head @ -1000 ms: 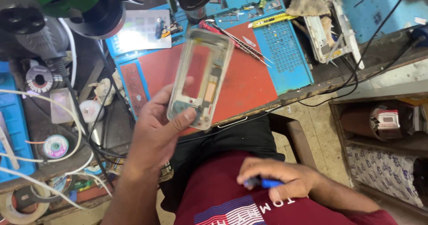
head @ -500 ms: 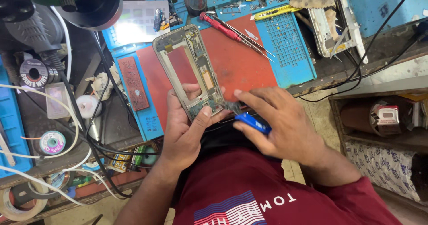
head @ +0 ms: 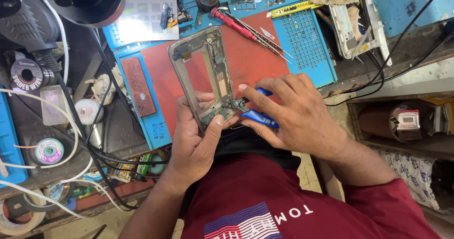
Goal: The person disassembles a mobile phone chassis on a workbench, using a screwdriver, pliers, and tweezers to remove screws and small internal components. The removed parts are placed on the workbench as the chassis is progressively opened.
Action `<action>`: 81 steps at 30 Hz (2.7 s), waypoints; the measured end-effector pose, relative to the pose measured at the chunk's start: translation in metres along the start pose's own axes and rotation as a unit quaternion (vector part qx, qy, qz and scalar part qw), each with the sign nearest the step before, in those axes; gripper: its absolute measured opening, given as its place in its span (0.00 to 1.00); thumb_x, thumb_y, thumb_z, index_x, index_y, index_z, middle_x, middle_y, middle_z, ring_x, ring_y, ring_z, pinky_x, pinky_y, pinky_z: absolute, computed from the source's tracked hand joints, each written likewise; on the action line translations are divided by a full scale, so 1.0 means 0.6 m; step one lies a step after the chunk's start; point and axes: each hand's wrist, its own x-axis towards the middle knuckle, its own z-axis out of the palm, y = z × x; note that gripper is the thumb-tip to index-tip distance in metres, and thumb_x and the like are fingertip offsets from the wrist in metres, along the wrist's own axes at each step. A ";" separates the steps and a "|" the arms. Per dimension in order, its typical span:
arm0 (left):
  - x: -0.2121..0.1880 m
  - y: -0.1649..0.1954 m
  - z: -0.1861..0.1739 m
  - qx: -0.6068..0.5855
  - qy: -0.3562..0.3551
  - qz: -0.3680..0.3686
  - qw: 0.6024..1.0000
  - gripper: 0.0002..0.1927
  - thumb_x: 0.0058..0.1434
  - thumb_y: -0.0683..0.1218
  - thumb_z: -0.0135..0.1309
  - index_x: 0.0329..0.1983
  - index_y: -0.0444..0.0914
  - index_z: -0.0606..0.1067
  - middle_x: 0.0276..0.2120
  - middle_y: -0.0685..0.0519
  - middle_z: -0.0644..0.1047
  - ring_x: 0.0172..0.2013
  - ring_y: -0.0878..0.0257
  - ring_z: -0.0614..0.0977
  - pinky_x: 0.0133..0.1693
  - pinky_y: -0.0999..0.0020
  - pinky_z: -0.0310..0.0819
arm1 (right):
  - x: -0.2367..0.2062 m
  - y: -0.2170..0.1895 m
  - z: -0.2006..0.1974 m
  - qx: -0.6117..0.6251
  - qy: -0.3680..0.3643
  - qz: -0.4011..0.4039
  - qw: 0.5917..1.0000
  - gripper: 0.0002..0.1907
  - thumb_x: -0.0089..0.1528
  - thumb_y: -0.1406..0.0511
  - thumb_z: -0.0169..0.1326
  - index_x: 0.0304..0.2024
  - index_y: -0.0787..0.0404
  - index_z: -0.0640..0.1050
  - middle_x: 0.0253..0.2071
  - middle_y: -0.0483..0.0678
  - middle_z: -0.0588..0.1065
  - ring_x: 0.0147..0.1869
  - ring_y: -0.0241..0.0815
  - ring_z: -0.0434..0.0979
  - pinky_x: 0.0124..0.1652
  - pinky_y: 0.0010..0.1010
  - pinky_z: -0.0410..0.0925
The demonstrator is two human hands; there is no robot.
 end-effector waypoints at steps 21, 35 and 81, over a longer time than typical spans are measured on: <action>0.019 0.006 -0.016 0.007 -0.052 -0.024 0.998 0.18 0.75 0.34 0.41 0.64 0.35 0.54 0.62 0.40 0.70 0.62 0.58 0.76 0.64 0.58 0.78 | 0.005 0.030 0.002 0.062 -0.044 -0.017 0.997 0.32 0.61 0.51 0.62 0.61 0.61 0.74 0.49 0.51 0.73 0.49 0.50 0.73 0.48 0.41 0.67; 0.025 0.015 -0.009 0.006 -0.047 -0.044 0.998 0.21 0.73 0.33 0.40 0.65 0.35 0.51 0.66 0.37 0.68 0.64 0.52 0.76 0.63 0.54 0.79 | 0.023 0.047 -0.006 0.032 -0.074 -0.090 0.993 0.33 0.62 0.46 0.57 0.56 0.65 0.74 0.45 0.52 0.73 0.44 0.50 0.72 0.45 0.42 0.67; 0.025 0.008 -0.020 0.007 -0.049 -0.033 0.998 0.27 0.76 0.35 0.39 0.71 0.37 0.43 0.68 0.35 0.68 0.63 0.54 0.78 0.63 0.56 0.80 | 0.049 0.080 0.019 -0.092 -0.100 -0.204 0.970 0.33 0.65 0.43 0.54 0.54 0.65 0.74 0.40 0.50 0.72 0.43 0.46 0.70 0.43 0.38 0.68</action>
